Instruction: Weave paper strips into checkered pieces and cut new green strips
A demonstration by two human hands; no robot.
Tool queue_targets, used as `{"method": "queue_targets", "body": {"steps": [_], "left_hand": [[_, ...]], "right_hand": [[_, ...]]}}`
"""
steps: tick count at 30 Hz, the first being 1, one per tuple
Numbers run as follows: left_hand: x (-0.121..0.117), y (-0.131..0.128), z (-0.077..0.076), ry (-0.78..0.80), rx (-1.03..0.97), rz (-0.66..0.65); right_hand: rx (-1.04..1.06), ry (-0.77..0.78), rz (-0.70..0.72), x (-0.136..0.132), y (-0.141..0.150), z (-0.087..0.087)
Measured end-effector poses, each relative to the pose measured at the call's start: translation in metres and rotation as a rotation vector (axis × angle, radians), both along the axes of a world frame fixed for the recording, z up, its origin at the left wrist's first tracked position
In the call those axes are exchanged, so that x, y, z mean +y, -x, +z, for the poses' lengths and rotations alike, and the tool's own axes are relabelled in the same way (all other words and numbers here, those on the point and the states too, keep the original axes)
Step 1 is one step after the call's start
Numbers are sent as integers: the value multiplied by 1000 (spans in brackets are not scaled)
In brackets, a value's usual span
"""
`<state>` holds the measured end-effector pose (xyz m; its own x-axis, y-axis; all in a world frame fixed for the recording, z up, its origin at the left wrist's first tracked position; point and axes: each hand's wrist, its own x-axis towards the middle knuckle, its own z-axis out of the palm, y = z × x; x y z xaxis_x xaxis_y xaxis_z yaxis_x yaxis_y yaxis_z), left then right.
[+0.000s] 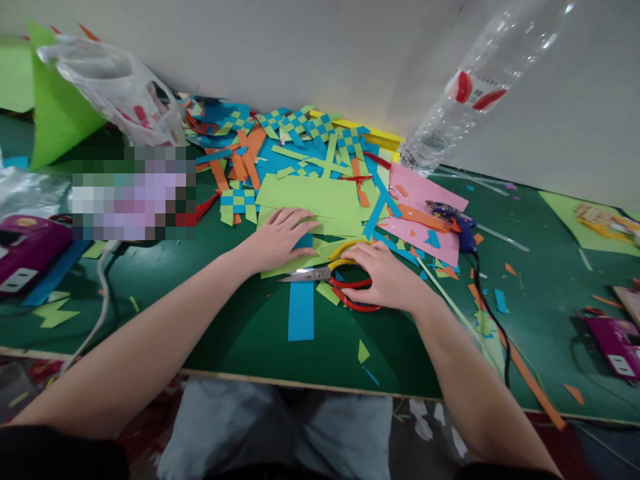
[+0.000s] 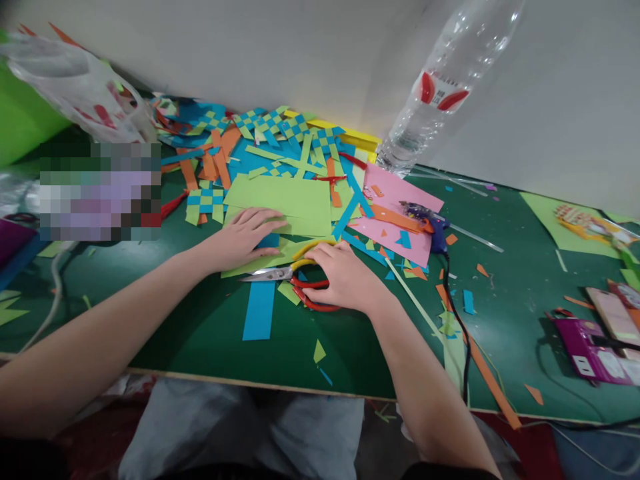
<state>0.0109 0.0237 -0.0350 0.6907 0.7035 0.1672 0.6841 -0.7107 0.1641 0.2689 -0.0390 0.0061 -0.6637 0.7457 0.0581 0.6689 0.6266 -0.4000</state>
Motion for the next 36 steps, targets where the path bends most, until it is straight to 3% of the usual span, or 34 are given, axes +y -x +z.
{"method": "queue_targets", "body": {"steps": [36], "left_hand": [[-2, 0, 3, -10, 21, 4]], "right_hand": [[-53, -54, 58, -10, 20, -4]]}}
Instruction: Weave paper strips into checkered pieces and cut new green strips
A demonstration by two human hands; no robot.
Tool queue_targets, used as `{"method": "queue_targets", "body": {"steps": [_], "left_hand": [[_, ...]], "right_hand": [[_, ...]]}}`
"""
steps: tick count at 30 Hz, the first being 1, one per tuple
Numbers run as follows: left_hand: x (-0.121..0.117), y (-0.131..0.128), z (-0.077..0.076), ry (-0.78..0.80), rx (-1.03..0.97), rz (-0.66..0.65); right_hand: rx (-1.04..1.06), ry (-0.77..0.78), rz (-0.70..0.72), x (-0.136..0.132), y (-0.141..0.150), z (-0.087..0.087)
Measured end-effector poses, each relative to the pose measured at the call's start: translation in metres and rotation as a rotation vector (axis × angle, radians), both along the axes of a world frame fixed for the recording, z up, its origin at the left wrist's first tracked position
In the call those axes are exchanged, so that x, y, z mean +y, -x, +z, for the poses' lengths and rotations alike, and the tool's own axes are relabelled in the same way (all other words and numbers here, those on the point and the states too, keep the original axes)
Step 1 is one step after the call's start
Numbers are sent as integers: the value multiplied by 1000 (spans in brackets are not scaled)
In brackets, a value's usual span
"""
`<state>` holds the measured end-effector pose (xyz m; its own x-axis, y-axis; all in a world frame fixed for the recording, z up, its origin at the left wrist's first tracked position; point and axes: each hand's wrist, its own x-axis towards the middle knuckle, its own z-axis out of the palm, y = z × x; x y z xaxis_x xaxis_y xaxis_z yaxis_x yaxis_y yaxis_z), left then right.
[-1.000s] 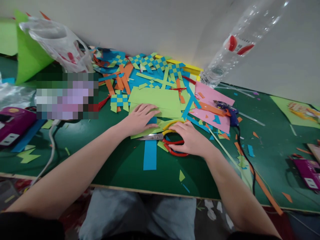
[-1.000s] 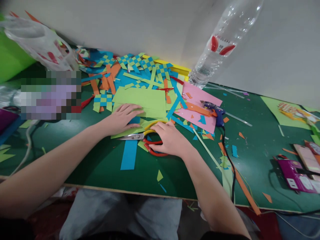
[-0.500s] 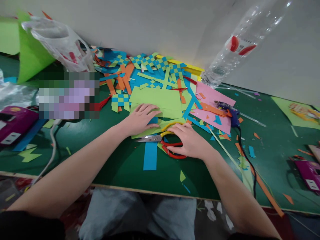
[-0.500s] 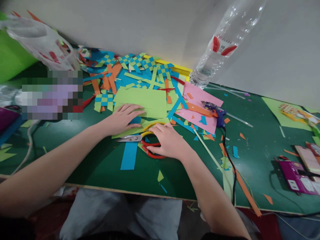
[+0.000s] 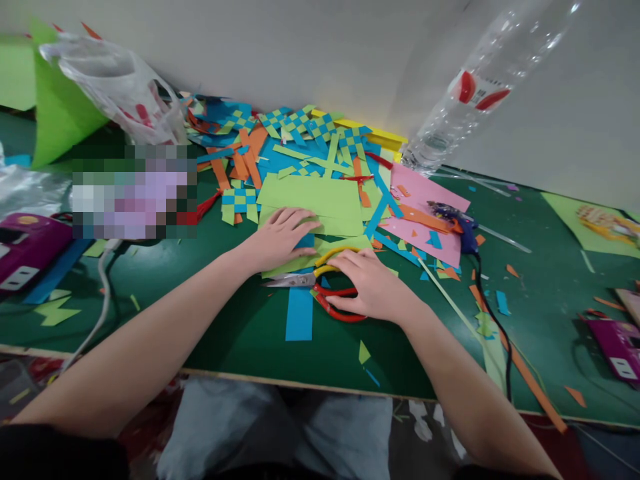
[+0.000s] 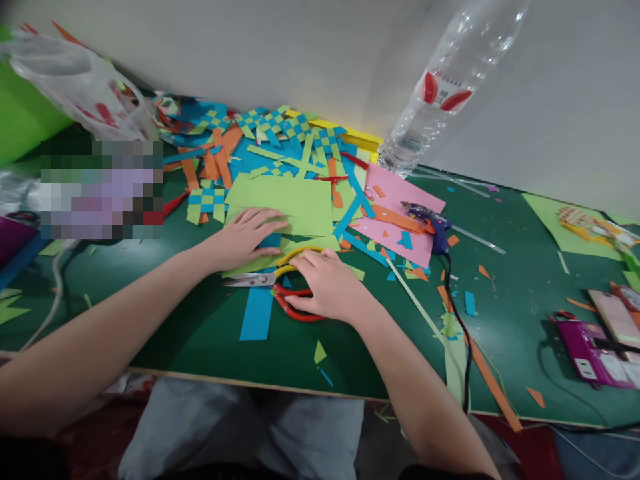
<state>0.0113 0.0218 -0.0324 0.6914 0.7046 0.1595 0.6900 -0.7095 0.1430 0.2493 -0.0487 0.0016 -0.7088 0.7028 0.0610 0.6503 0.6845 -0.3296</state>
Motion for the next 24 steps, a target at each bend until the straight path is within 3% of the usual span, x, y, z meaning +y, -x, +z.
{"method": "queue_targets", "body": {"steps": [6, 17, 21, 24], "left_hand": [[2, 1, -2, -25, 8, -5], [4, 2, 2, 44, -125, 29], [13, 13, 7, 1, -312, 175], [12, 16, 10, -92, -335, 213]], "right_hand": [[2, -30, 15, -1, 1, 0], [122, 119, 46, 2, -20, 17], [203, 27, -109, 12, -43, 15], [288, -138, -336, 20, -52, 8]]}}
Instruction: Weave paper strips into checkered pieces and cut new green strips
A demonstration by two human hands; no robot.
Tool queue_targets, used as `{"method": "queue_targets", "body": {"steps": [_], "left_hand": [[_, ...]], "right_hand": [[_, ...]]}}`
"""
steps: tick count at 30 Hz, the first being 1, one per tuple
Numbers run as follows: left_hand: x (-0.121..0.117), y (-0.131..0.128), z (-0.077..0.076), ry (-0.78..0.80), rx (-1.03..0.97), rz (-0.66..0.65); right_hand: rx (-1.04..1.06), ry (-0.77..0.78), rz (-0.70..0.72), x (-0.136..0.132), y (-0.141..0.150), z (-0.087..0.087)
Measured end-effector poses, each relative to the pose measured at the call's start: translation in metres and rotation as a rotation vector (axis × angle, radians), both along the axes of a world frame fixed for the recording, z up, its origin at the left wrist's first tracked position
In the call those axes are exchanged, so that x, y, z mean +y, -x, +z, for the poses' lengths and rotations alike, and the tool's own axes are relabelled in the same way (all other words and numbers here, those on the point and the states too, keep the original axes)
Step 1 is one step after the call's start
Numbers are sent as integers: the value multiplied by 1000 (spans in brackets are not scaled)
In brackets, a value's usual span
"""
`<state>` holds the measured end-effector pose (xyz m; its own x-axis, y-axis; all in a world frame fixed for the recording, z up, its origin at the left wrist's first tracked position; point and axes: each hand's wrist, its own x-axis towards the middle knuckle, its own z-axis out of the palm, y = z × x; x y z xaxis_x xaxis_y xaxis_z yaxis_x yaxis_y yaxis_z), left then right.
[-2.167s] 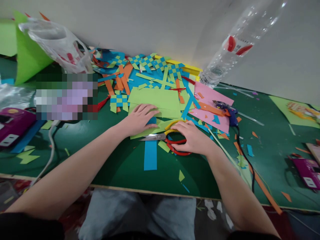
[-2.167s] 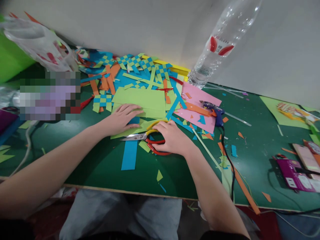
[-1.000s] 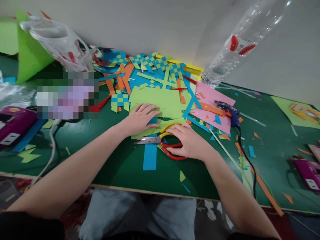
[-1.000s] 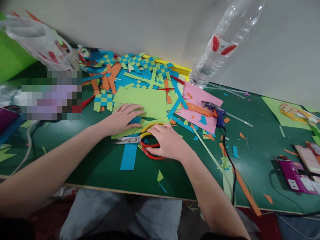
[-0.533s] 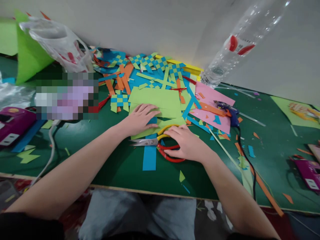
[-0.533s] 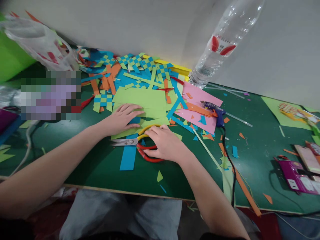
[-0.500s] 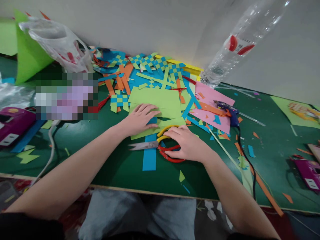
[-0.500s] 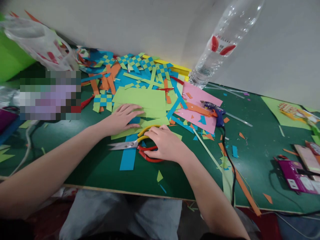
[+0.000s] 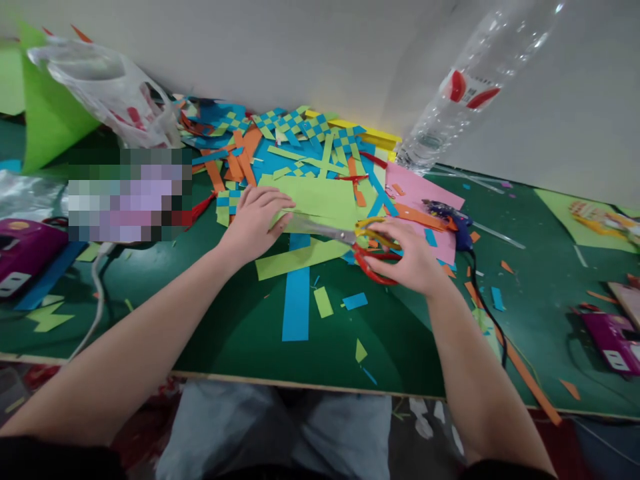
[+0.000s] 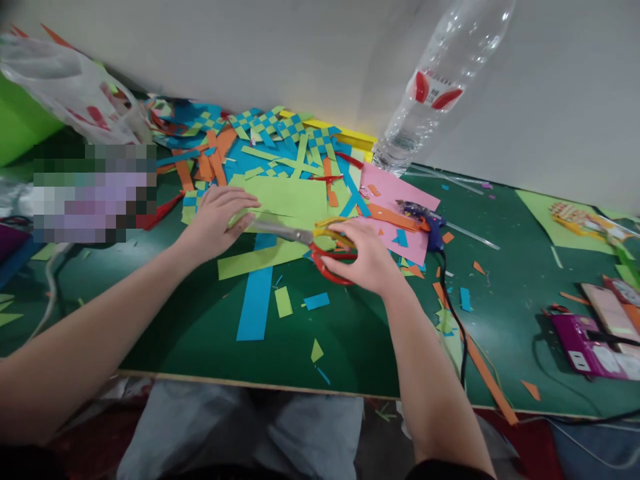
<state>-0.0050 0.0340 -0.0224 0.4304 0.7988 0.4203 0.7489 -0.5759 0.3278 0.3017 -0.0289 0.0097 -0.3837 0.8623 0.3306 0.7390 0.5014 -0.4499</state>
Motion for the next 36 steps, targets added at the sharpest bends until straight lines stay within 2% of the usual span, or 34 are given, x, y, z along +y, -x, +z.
{"method": "queue_targets", "body": {"steps": [3, 6, 9, 12, 18, 22, 25, 28, 30, 36], "left_hand": [[-8, -6, 3, -19, 70, -114], [-17, -15, 5, -11, 160, -274], [-22, -21, 6, 1, 214, -378], [-23, -20, 6, 5, 231, -417], [-22, -17, 9, 54, 250, -436], [-24, -16, 11, 68, 249, -433], [-24, -16, 11, 52, 253, -443], [-24, -16, 12, 40, 238, -459], [-25, -16, 13, 42, 225, -464], [-26, -15, 14, 12, 245, -461]], "right_hand": [[-11, -140, -270, 6, 1, -8], [-66, -193, -481, 11, 2, -16], [-83, -154, -582, 16, -2, -21], [-63, -106, -603, 19, -7, -25], [-167, -60, -560, 20, -8, -31], [-242, -207, -491, 16, -4, -25], [-208, -290, -306, 12, -1, -16], [-231, -245, -41, 9, 2, -12], [-267, -196, 84, 10, 3, -13], [-305, -155, 184, 14, 2, -22]]}}
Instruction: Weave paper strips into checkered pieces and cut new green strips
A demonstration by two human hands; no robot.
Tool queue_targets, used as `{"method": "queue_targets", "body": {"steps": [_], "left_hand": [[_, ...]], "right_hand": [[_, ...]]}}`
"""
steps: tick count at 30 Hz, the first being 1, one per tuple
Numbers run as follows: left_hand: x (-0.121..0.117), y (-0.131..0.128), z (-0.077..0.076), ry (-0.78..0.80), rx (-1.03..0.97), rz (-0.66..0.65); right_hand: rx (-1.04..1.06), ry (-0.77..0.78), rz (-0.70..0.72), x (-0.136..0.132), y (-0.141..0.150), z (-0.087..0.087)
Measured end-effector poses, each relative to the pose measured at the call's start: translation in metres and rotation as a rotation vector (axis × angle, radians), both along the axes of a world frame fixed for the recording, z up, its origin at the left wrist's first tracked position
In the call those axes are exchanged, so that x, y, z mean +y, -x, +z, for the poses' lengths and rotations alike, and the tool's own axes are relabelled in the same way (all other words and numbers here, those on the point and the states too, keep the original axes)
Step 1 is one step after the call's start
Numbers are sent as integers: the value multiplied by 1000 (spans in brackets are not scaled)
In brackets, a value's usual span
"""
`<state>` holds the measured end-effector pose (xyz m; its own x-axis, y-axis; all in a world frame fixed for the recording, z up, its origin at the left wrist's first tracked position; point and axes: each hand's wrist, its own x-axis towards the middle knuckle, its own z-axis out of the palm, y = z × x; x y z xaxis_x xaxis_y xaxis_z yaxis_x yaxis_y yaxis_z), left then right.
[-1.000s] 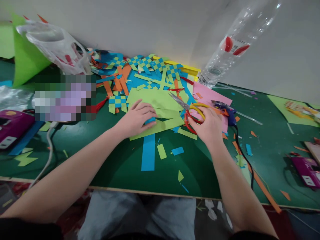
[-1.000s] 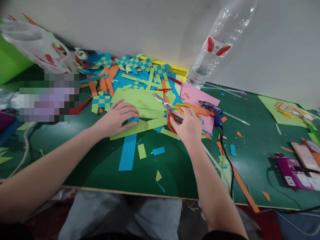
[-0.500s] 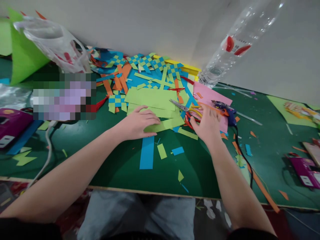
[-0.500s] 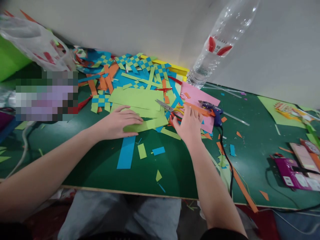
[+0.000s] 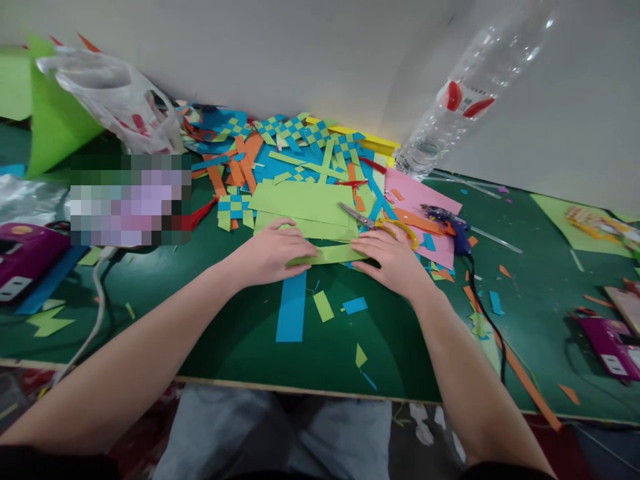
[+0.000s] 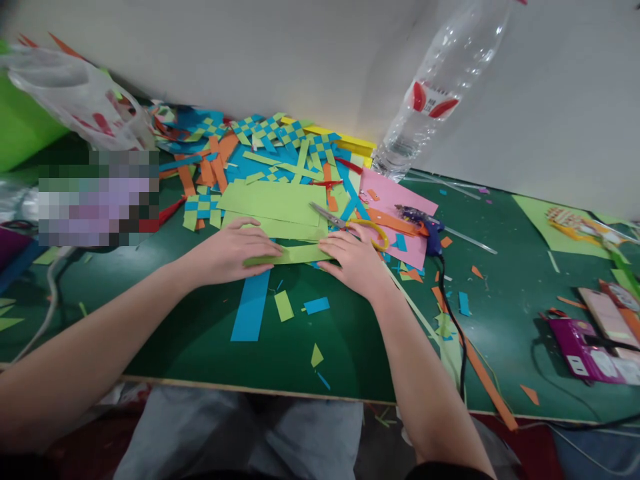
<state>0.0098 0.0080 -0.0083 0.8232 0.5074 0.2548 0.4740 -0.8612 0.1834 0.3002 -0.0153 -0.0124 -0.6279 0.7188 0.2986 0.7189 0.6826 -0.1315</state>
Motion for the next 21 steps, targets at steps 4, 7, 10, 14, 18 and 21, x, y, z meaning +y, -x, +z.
{"method": "queue_targets", "body": {"steps": [4, 7, 10, 14, 18, 21], "left_hand": [[1, 1, 0, -59, -26, 6], [2, 4, 0, -111, -30, 8], [3, 5, 0, -155, -27, -7], [1, 4, 1, -203, -68, 15], [-2, 3, 3, -229, -105, 34], [-2, 2, 4, -244, -97, 56]], "right_hand": [[20, -27, 17, 1, 0, -1], [31, -22, 15, 0, 2, 1], [38, -16, 12, -1, 3, 1], [62, -44, 3, -2, 5, 1], [77, -50, -12, -3, 7, 1], [79, -41, -21, -4, 9, 2]]}}
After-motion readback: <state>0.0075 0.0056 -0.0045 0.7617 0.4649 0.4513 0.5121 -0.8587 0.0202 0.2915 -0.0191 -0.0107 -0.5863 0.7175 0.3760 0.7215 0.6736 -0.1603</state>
